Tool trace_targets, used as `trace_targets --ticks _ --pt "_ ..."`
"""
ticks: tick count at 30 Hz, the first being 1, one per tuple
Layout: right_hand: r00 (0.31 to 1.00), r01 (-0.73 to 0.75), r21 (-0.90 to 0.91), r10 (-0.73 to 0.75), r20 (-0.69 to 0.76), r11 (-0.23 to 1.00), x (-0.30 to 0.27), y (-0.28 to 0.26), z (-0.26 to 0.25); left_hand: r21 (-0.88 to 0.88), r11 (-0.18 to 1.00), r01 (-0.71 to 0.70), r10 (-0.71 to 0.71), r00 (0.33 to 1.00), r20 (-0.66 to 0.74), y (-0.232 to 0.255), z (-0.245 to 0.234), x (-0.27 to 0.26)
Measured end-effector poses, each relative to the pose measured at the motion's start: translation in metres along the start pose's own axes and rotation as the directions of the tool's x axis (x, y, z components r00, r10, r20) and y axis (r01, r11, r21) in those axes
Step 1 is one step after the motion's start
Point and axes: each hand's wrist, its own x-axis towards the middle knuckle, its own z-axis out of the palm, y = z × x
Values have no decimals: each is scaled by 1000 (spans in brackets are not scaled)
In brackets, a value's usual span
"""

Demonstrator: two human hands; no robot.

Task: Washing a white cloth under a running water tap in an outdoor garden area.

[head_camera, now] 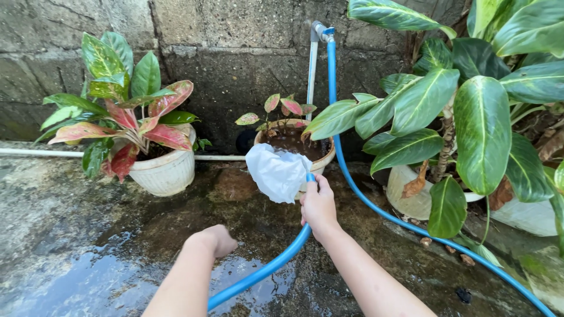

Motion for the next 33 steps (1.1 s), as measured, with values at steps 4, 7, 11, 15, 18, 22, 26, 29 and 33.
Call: trace_targets --ticks 4,7,11,15,18,22,26,29,33 --pt "1000 -3 -16 3 -6 1000 5 6 -5 -22 988 -151 148 983 -109 28 -8 -29" --pt "999 19 -33 -20 -28 999 9 2 -10 -113 952 -286 258 942 -216 40 -1 4" --pt "999 36 -3 -36 -28 999 14 5 -11 -342 886 -314 277 949 -152 76 -12 -28" --pt "999 42 46 -41 -22 998 12 11 -6 -576 734 -360 342 929 -145 99 -3 -16" --pt "998 55 38 -55 -9 998 10 15 -3 -671 640 -374 382 913 -144 116 1 -19" --pt "995 100 95 -100 -11 990 14 24 0 -814 463 -350 437 889 -134 136 6 -35" --pt "996 83 38 -81 -44 996 5 11 -1 -837 436 -332 427 895 -132 147 16 -32" --pt "991 130 71 -127 -52 989 14 21 -5 -917 303 -260 413 903 -120 156 16 -56" --pt "975 214 74 -209 -76 974 21 33 -12 -979 128 -156 441 894 -85 164 9 -86"
